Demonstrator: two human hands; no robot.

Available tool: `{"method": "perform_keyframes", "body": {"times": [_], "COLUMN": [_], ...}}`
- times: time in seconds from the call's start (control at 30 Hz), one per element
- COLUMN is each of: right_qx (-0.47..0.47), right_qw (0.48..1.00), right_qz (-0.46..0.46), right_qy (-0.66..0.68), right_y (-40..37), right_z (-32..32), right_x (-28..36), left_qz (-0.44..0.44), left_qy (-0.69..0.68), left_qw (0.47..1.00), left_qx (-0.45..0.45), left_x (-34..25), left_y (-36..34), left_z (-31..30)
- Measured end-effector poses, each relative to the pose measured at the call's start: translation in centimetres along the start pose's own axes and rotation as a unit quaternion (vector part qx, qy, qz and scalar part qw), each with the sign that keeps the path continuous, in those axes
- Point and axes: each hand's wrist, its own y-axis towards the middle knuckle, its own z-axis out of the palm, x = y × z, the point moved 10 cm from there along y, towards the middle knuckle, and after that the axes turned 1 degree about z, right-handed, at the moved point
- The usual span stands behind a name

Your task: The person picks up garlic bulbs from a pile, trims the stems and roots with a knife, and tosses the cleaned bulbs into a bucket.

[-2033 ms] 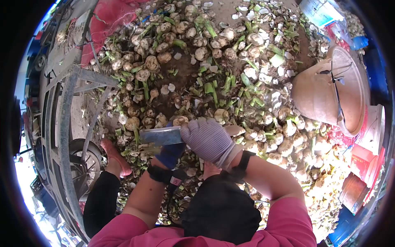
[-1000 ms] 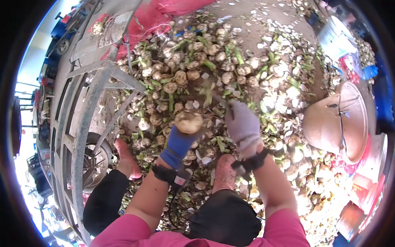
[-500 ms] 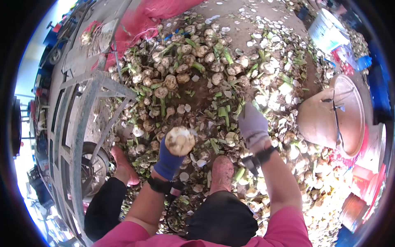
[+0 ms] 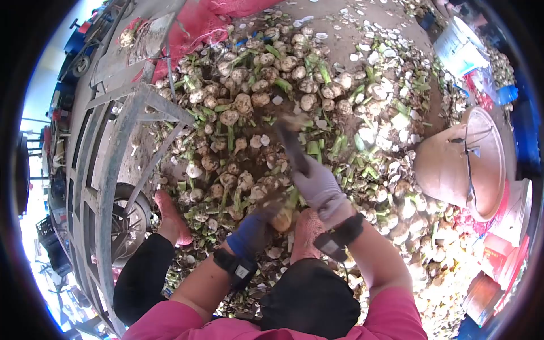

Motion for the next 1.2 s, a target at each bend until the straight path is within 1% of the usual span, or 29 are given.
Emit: {"method": "perform_keyframes", "body": {"times": [0.07,0.1,0.13,0.17,0.2,0.23,0.27,0.33,0.37,0.4,0.43,0.47,0.5,0.53,0.57,0.67,0.7,0.73,0.77,0.83,0.87,0.93,0.97,1.03,1.07,1.1,1.13,1.17,1.2], "right_qx": [-0.043,-0.060,-0.075,-0.020,0.065,0.149,0.232,0.155,0.081,-0.023,-0.032,-0.037,-0.059,-0.092,-0.086,-0.053,-0.019,0.023,0.042,0.078,0.089,0.005,0.014,0.065,0.091,0.145,0.131,0.117,0.102], "right_qw": [0.983,0.966,0.943,0.937,0.944,0.924,0.876,0.941,0.978,0.996,0.998,0.992,0.995,0.995,0.995,0.980,0.983,0.985,0.983,0.971,0.964,0.958,0.949,0.932,0.919,0.894,0.924,0.949,0.968], "right_qz": [-0.134,-0.192,-0.254,-0.261,-0.129,0.007,0.141,0.159,0.103,-0.086,-0.019,0.053,0.013,-0.029,-0.031,0.192,0.184,0.145,0.109,0.069,0.054,-0.170,-0.214,-0.138,-0.099,0.020,0.032,0.049,0.069], "right_qy": [-0.120,-0.160,-0.199,-0.231,-0.297,-0.352,-0.399,-0.254,-0.160,0.007,-0.051,-0.111,-0.076,-0.041,-0.033,0.024,-0.011,-0.092,-0.144,-0.217,-0.243,-0.232,-0.231,-0.328,-0.372,-0.422,-0.358,-0.289,-0.218], "right_y": [-1.5,-3.1,-4.2,-4.0,-2.3,-1.6,-2.1,-2.2,-2.0,-1.4,-0.7,-0.4,0.6,1.4,1.9,-0.2,-0.6,-0.9,-0.5,-0.5,-0.1,-1.3,-2.5,-1.6,-1.0,-0.6,-0.6,-1.3,-2.2], "right_z": [-1.8,-2.6,-3.0,-1.8,-0.9,-0.6,-0.8,-2.8,-3.8,-4.6,-5.4,-6.4,-6.6,-7.4,-7.4,-4.3,-3.0,-1.9,-1.1,0.9,1.8,2.7,2.6,3.1,3.3,2.5,1.4,0.6,0.1], "right_x": [7.6,11.0,13.4,11.4,6.6,1.5,-2.5,-2.8,-0.4,1.7,2.8,3.7,3.7,3.1,1.6,-3.7,-3.9,-2.2,-0.4,2.7,4.1,10.1,12.4,8.3,5.6,1.0,-0.2,-1.5,-2.7], "left_qz": [0.062,0.088,0.110,0.134,0.154,0.173,0.195,0.231,0.182,0.146,0.113,0.069,0.219,0.356,0.456,0.399,0.367,0.323,0.277,0.219,0.220,0.178,0.187,0.214,0.250,0.284,0.317,0.280,0.283], "left_qy": [-0.086,-0.084,-0.054,-0.024,0.009,0.043,0.074,0.139,0.116,0.271,0.421,0.554,0.552,0.550,0.513,0.583,0.542,0.515,0.488,0.508,0.549,0.661,0.651,0.632,0.659,0.683,0.705,0.717,0.594], "left_qw": [0.994,0.992,0.992,0.991,0.988,0.984,0.978,0.962,0.976,0.951,0.896,0.820,0.803,0.753,0.696,0.554,0.687,0.735,0.779,0.814,0.801,0.716,0.722,0.730,0.692,0.651,0.608,0.609,0.738], "left_qx": [-0.002,0.013,0.008,0.003,-0.006,-0.015,-0.027,-0.053,-0.033,0.022,0.078,0.128,0.045,-0.056,-0.212,-0.441,-0.316,-0.300,-0.281,-0.177,-0.091,-0.139,-0.141,-0.148,-0.158,-0.169,-0.182,-0.191,-0.152], "left_x": [-1.9,-4.3,-5.3,-6.4,-7.3,-8.1,-8.8,-9.9,-8.8,-7.3,-7.0,-5.9,-8.7,-11.2,-17.9,-24.8,-24.1,-23.5,-22.5,-17.6,-14.8,-12.6,-12.6,-13.3,-13.9,-14.4,-14.8,-15.0,-14.3], "left_y": [1.8,0.8,0.8,0.9,0.7,0.5,0.3,0.3,1.6,0.9,-0.5,-1.8,-0.3,0.2,-0.8,1.5,3.7,4.7,5.4,4.8,4.3,2.9,2.4,2.1,1.7,1.2,0.8,0.8,0.8], "left_z": [-0.4,1.3,1.1,0.9,0.4,-0.1,-0.6,-1.5,-0.8,1.1,4.8,6.4,2.4,-2.0,-5.0,-27.6,-30.9,-30.3,-27.8,-18.1,-11.2,-5.5,-3.8,-1.5,-1.0,-1.1,-0.9,-0.6,-0.4]}}
